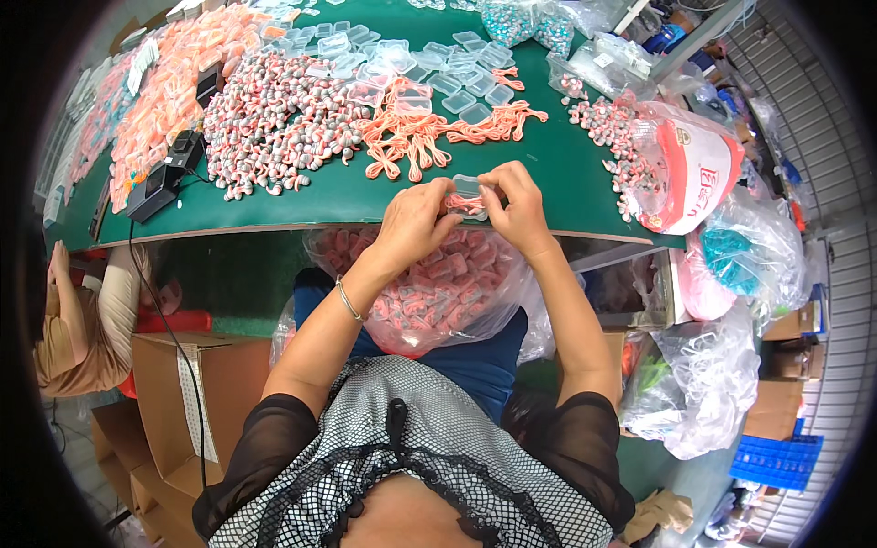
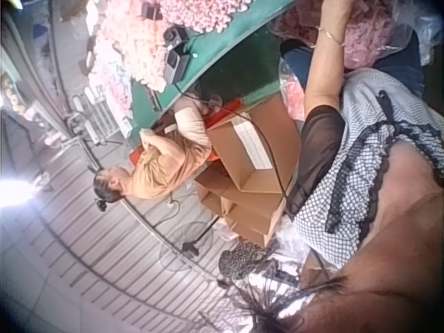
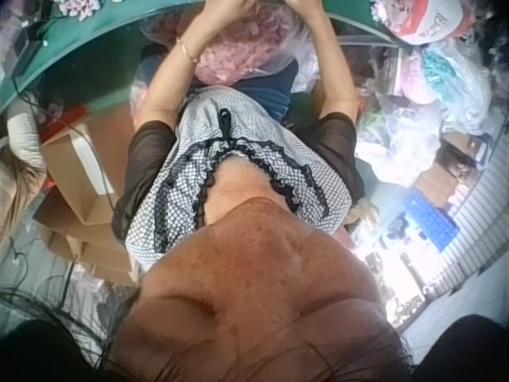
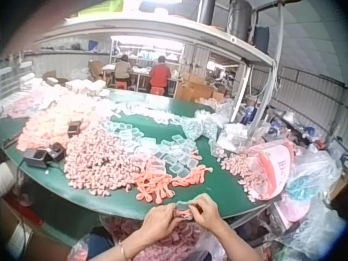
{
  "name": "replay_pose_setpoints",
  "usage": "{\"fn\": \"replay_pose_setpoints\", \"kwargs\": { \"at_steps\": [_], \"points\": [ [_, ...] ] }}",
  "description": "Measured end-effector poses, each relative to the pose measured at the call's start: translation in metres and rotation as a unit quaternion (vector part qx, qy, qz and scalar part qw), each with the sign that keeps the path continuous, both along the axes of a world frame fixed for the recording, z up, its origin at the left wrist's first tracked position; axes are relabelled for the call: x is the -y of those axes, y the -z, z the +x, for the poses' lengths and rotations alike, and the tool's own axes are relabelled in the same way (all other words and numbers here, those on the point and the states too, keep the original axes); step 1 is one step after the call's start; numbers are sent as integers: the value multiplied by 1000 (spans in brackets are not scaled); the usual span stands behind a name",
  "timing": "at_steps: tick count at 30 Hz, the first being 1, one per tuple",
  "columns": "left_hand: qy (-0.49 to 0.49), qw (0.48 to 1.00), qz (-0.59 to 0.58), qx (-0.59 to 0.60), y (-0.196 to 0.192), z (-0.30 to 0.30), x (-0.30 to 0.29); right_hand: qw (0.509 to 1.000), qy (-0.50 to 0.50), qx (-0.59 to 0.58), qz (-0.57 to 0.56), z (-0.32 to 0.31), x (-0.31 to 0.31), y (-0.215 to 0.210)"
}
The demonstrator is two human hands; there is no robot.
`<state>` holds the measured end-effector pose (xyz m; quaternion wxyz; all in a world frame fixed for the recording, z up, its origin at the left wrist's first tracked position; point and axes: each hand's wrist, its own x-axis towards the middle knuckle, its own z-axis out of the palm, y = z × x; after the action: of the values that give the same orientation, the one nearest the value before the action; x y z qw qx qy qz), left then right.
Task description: The recorder is sorting and placing small pink parts into clear plastic containers.
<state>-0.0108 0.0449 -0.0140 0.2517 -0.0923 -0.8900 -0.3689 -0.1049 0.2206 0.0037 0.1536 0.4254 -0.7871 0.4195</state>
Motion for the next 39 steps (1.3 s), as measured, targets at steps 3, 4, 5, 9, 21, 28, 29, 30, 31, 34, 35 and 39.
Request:
{"fn": "replay_pose_setpoints", "kwargs": {
  "at_steps": [3, 4, 5, 9, 21, 28, 29, 30, 31, 34, 35, 39],
  "points": [
    [21, 1000, 11, 4, -1, -1, 2, 1000, -6, -19, -4, 3, -5, 3],
    [15, 1000, 24, 2, 0, -2, 1, 1000, -6, -20, -4, 6, -6, 4],
    [8, 999, 37, 1, 1, -2, 1, 1000, -4, -20, -5, 8, -6, 5],
    [-37, 998, 39, -25, 10, -6, -4, 999, -9, -53, -9, 12, -9, 9],
    [-51, 991, 108, 60, -4, -5, 1, 998, 10, -67, -17, 25, -8, 18],
    [-109, 978, 132, 118, -5, -5, -5, 997, 13, -74, -22, 26, -5, 21],
    [-138, 978, 113, 107, -5, -4, -8, 997, 10, -78, -27, 27, -4, 21],
    [-139, 978, 112, 107, -4, -5, -10, 996, 7, -82, -31, 27, -4, 21],
    [-161, 976, 114, 89, -2, -5, -13, 996, 6, -82, -32, 28, -2, 21],
    [-181, 976, 106, 55, -1, -1, -18, 996, 11, -83, -41, 30, -1, 21],
    [-179, 978, 97, 40, -1, 1, -20, 996, 12, -82, -40, 30, -2, 21],
    [-172, 983, 49, -32, 7, 6, -20, 994, 5, -98, -40, 28, -2, 26]
  ]
}}
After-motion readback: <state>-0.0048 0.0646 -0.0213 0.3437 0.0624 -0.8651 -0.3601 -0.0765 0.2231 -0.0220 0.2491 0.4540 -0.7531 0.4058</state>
